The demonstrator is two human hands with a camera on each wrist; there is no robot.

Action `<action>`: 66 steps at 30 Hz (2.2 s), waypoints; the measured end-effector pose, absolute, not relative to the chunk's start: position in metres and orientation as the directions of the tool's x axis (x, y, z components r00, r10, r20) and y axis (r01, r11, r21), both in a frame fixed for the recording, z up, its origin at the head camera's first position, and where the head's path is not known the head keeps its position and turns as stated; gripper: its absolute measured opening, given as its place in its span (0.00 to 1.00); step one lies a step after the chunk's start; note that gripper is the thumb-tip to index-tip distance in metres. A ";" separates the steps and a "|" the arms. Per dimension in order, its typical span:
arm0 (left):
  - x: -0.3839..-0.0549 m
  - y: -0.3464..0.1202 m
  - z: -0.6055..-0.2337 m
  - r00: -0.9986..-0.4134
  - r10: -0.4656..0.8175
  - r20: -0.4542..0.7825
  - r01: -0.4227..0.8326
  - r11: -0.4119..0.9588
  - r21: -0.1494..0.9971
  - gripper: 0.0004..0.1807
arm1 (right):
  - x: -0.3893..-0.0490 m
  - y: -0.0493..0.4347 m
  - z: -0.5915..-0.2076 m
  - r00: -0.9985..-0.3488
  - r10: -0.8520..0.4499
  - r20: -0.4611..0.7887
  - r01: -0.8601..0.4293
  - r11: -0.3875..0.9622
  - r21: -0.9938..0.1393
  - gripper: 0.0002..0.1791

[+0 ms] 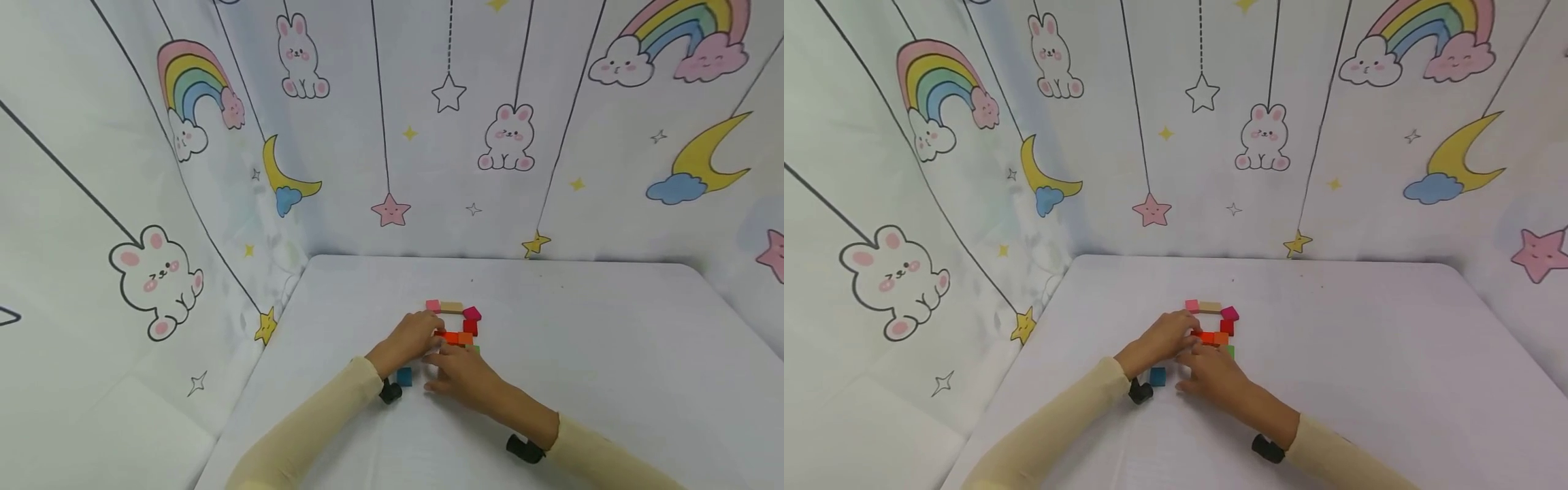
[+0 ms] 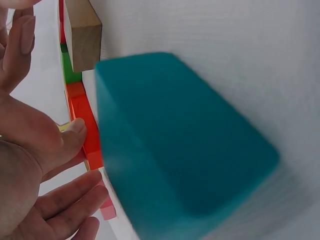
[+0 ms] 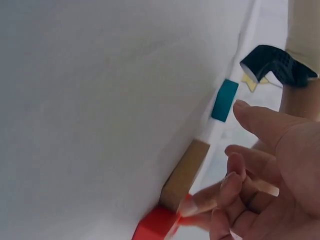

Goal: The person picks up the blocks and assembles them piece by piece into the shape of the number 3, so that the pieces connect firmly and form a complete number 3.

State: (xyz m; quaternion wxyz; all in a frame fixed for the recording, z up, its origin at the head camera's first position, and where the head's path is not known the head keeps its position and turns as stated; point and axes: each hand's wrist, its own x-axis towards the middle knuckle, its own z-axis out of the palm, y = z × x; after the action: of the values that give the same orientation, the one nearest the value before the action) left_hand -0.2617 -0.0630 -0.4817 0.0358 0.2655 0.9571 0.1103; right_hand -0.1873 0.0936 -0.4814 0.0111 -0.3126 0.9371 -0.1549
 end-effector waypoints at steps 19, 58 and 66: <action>-0.269 -0.061 -0.479 -0.849 0.525 -0.066 0.495 0.832 0.250 0.13 | -0.183 0.064 -0.493 -0.808 -0.585 0.077 -0.574 0.749 -0.331 0.31; -0.266 -0.058 -0.476 -0.853 0.517 -0.075 0.490 0.841 0.228 0.13 | -0.185 0.076 -0.487 -0.864 -0.501 0.053 -0.484 0.796 -0.363 0.24; -0.266 -0.058 -0.477 -0.849 0.524 -0.066 0.498 0.835 0.233 0.13 | -0.187 0.080 -0.488 -0.871 -0.488 0.053 -0.473 0.805 -0.358 0.24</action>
State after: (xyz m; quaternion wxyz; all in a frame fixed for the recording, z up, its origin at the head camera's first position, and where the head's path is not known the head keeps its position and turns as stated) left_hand -0.2660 -0.0581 -0.4768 0.0638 0.2674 0.9558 0.1041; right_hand -0.1870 0.0804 -0.4883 0.0210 -0.2530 0.9497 -0.1831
